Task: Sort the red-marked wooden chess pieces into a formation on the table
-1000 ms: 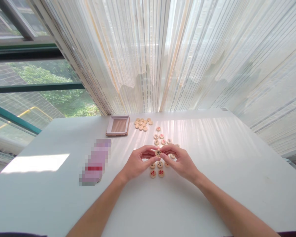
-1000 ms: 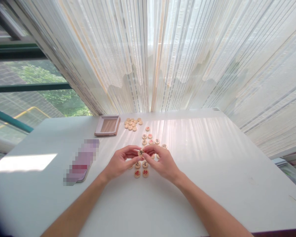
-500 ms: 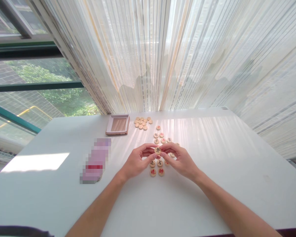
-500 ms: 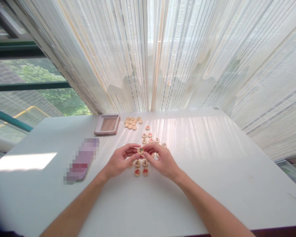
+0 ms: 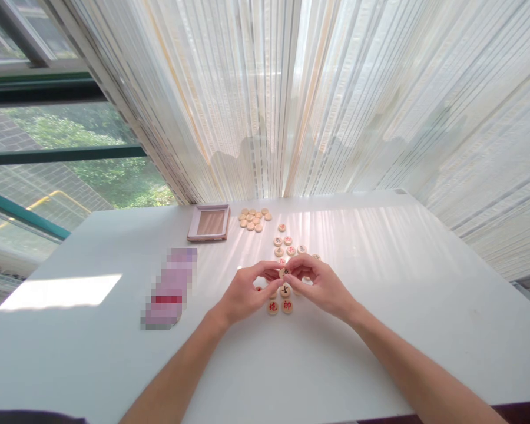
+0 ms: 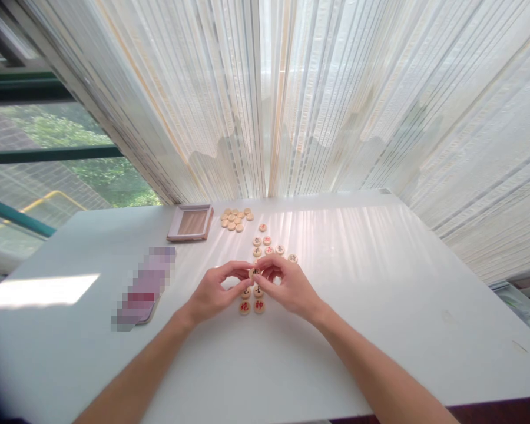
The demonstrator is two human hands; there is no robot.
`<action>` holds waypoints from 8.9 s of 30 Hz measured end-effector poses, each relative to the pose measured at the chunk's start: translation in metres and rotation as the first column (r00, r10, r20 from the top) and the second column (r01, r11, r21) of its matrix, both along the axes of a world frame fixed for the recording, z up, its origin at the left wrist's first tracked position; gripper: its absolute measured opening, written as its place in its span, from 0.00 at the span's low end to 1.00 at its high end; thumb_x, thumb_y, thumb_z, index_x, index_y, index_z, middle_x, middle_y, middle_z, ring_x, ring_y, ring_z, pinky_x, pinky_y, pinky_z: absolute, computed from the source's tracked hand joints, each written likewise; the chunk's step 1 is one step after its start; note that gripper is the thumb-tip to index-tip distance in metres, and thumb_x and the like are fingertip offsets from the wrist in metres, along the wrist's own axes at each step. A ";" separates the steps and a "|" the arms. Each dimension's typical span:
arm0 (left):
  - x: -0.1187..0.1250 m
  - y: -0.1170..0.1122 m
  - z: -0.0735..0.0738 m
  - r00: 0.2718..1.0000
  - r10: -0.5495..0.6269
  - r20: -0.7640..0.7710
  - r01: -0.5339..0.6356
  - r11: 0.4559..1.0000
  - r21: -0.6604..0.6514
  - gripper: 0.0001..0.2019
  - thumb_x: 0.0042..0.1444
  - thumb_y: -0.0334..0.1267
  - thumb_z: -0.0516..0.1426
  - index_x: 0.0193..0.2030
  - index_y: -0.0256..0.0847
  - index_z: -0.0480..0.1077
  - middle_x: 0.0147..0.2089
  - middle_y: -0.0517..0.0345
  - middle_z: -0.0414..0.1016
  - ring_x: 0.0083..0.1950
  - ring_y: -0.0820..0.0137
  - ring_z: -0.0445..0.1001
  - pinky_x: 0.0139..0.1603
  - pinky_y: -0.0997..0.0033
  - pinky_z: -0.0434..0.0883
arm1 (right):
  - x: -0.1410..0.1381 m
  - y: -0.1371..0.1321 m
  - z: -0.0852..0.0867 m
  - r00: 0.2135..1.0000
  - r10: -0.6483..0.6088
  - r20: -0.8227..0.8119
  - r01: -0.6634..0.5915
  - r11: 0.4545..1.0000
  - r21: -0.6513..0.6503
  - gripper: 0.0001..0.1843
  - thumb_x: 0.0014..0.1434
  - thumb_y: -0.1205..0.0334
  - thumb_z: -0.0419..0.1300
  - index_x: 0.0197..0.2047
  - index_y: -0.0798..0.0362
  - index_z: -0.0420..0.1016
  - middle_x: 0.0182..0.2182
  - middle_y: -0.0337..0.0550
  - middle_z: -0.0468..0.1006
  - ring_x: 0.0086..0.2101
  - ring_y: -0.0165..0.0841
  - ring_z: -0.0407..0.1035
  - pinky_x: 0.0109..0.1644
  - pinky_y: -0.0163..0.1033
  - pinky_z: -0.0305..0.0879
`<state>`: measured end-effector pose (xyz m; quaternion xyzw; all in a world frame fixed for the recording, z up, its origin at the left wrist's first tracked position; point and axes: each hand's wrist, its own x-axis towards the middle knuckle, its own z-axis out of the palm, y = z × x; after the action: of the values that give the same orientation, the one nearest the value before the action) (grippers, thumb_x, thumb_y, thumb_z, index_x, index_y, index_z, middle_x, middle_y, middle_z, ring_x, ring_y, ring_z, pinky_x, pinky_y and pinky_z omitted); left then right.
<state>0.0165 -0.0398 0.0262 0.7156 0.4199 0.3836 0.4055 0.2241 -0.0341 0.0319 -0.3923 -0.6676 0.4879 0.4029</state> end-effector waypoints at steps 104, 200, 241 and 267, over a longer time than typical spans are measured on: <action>0.002 -0.006 0.006 0.998 -0.069 0.002 0.069 0.994 -0.082 0.14 0.64 0.41 0.58 0.55 0.45 0.70 0.39 0.55 0.81 0.41 0.66 0.80 0.27 0.76 0.68 | -0.004 -0.003 0.003 1.000 -0.004 0.013 0.003 0.998 0.062 0.09 0.62 0.56 0.64 0.40 0.49 0.69 0.32 0.38 0.75 0.32 0.32 0.74 0.37 0.39 0.73; -0.016 0.018 -0.004 0.951 0.142 -0.275 -0.098 0.981 0.168 0.09 0.64 0.40 0.56 0.44 0.45 0.77 0.42 0.55 0.79 0.43 0.64 0.75 0.46 0.65 0.70 | 0.006 0.007 0.001 0.998 -0.035 -0.048 0.035 0.999 -0.002 0.08 0.61 0.56 0.64 0.43 0.49 0.75 0.39 0.42 0.78 0.39 0.34 0.75 0.45 0.42 0.75; -0.050 0.028 0.009 0.888 0.034 -0.459 -0.106 0.985 -0.133 0.13 0.58 0.51 0.60 0.43 0.51 0.81 0.44 0.58 0.81 0.42 0.64 0.77 0.45 0.67 0.72 | 0.010 0.008 0.000 0.956 -0.288 -0.056 0.293 0.948 0.126 0.08 0.67 0.56 0.59 0.44 0.49 0.76 0.38 0.43 0.78 0.36 0.35 0.75 0.41 0.41 0.74; -0.048 0.027 0.002 0.875 0.025 -0.483 -0.078 0.993 -0.089 0.12 0.60 0.48 0.57 0.42 0.50 0.81 0.40 0.57 0.79 0.39 0.66 0.75 0.42 0.66 0.70 | 0.052 0.052 -0.016 0.782 -0.622 -0.039 0.616 0.762 0.199 0.10 0.63 0.54 0.61 0.41 0.52 0.77 0.32 0.41 0.77 0.30 0.33 0.74 0.37 0.40 0.73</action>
<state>-0.0310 -0.0131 0.0281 0.7545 0.5461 0.1818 0.3154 0.2761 0.0177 0.0163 -0.5548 -0.5523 0.2517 0.5690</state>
